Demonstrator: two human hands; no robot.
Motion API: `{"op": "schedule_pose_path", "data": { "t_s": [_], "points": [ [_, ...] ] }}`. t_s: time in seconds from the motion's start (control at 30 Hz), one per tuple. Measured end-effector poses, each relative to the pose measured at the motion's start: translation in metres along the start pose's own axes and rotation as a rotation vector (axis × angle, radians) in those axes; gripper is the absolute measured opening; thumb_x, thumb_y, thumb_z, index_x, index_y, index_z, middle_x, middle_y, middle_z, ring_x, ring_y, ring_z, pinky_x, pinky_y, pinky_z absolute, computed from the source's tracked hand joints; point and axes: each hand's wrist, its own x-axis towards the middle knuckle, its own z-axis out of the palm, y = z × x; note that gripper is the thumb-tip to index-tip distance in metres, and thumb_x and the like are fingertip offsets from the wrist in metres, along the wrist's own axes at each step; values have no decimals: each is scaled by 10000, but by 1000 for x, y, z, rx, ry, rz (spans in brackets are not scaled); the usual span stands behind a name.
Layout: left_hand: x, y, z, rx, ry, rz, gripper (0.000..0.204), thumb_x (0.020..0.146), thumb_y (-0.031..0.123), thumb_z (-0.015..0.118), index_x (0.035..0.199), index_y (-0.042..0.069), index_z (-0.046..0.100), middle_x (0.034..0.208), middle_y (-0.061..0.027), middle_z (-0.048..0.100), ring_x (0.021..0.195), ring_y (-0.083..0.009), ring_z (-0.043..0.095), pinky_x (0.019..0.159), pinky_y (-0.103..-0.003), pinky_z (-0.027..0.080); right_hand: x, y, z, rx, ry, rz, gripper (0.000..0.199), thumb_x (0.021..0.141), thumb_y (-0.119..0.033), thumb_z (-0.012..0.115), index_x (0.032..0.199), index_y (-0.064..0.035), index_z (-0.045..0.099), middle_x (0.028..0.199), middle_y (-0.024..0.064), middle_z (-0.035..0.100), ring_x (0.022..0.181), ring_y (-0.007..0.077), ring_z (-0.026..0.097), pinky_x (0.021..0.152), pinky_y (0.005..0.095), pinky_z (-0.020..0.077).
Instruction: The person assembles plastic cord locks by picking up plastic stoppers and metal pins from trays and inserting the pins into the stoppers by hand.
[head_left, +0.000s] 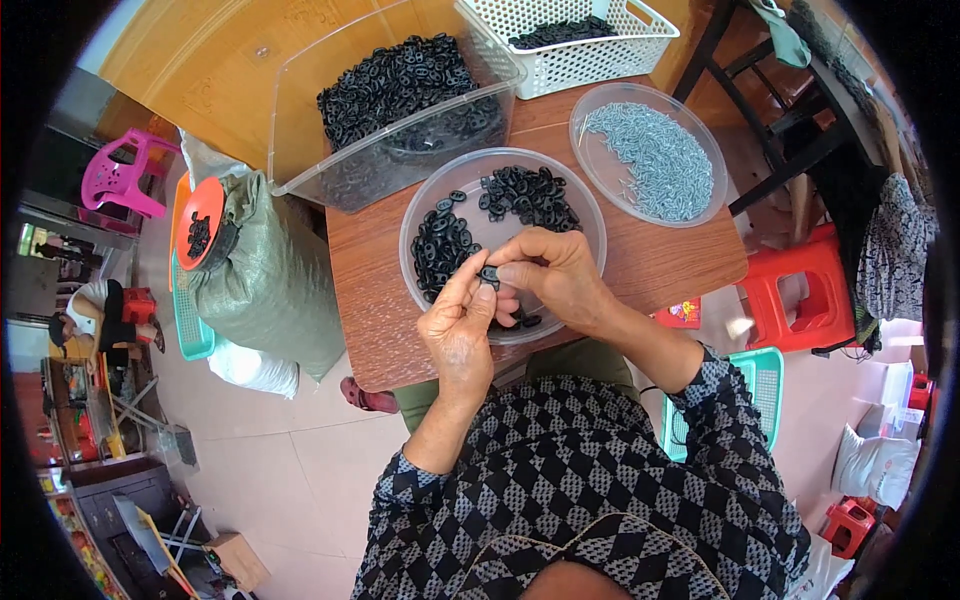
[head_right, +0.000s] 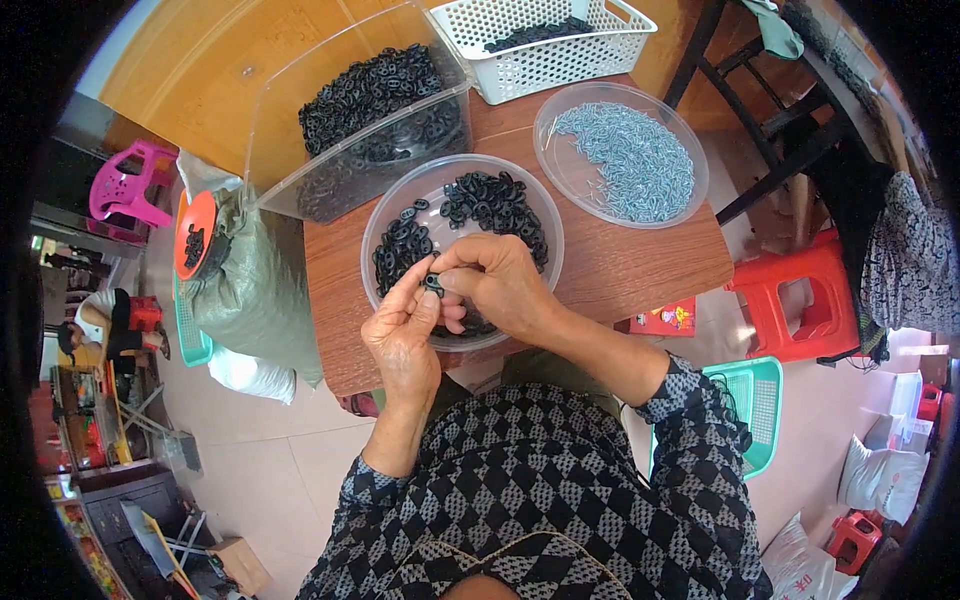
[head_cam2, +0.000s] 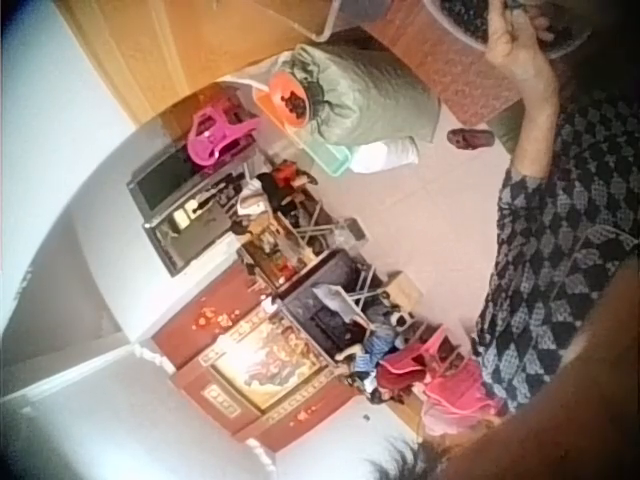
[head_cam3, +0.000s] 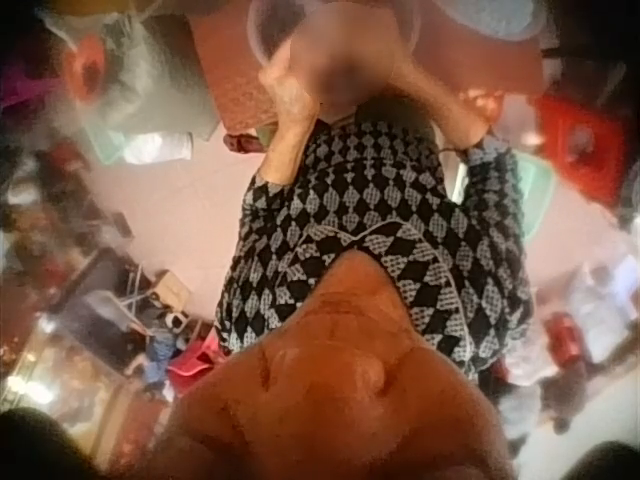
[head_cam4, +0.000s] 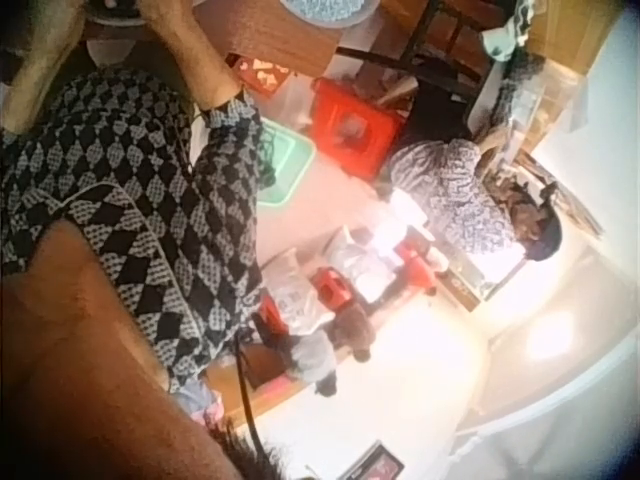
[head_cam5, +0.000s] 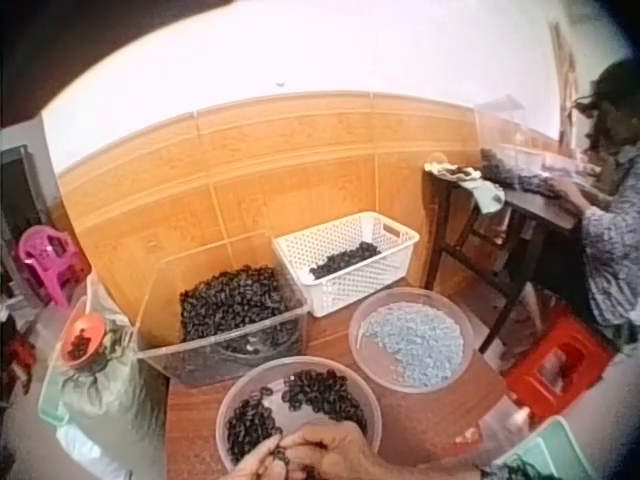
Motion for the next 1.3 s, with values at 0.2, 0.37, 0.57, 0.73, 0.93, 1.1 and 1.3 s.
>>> {"op": "schedule_pose_path", "data": {
  "t_s": [0.2,0.37,0.57,0.73,0.93,1.1,1.3],
  "points": [
    [2,-4,1,-7,8,8,309,914,-18,503,1218,-56,539,859,-109,643,698,-132,607,586,-236,506,-1,6,-1,-130,41,-133,103,782,-11,625,875,7,664,684,67,626,643,135,589,624,280,462],
    [0,-3,3,-42,38,41,309,911,-15,514,1215,-64,536,875,-113,640,691,-130,603,591,-237,508,-5,6,5,-254,82,-216,116,773,-33,627,880,-19,667,733,80,595,727,204,538,731,335,422],
    [4,-5,4,-113,117,52,288,909,-20,518,1190,-70,553,955,-103,633,736,-99,587,653,-221,510,-12,7,10,-490,72,-401,325,735,-2,672,1056,-37,631,861,67,592,764,181,520,663,289,442],
    [2,-4,4,-185,132,11,266,910,-12,525,1167,-66,573,1032,-91,625,805,-80,573,690,-213,508,-10,9,10,-541,117,-518,352,703,-4,686,1049,-26,627,881,80,594,758,202,522,646,313,434],
    [-3,-4,1,-238,89,5,285,920,25,529,1182,-87,542,1076,-118,609,864,-125,595,727,-246,513,-11,9,12,-578,163,-619,305,698,-10,662,1000,12,623,870,105,598,754,243,520,662,342,431],
    [-4,-6,2,-177,118,58,265,917,20,535,1161,-82,557,1062,-109,620,832,-108,582,712,-228,500,-14,9,14,-566,160,-602,271,702,-4,639,968,41,612,848,124,588,775,275,517,672,361,433],
    [-5,-6,5,-154,129,62,230,909,6,540,1122,-75,576,1032,-97,626,787,-89,570,700,-210,489,-14,11,14,-572,178,-657,292,691,4,647,977,41,600,833,125,578,757,282,507,658,368,429]
  ]
}}
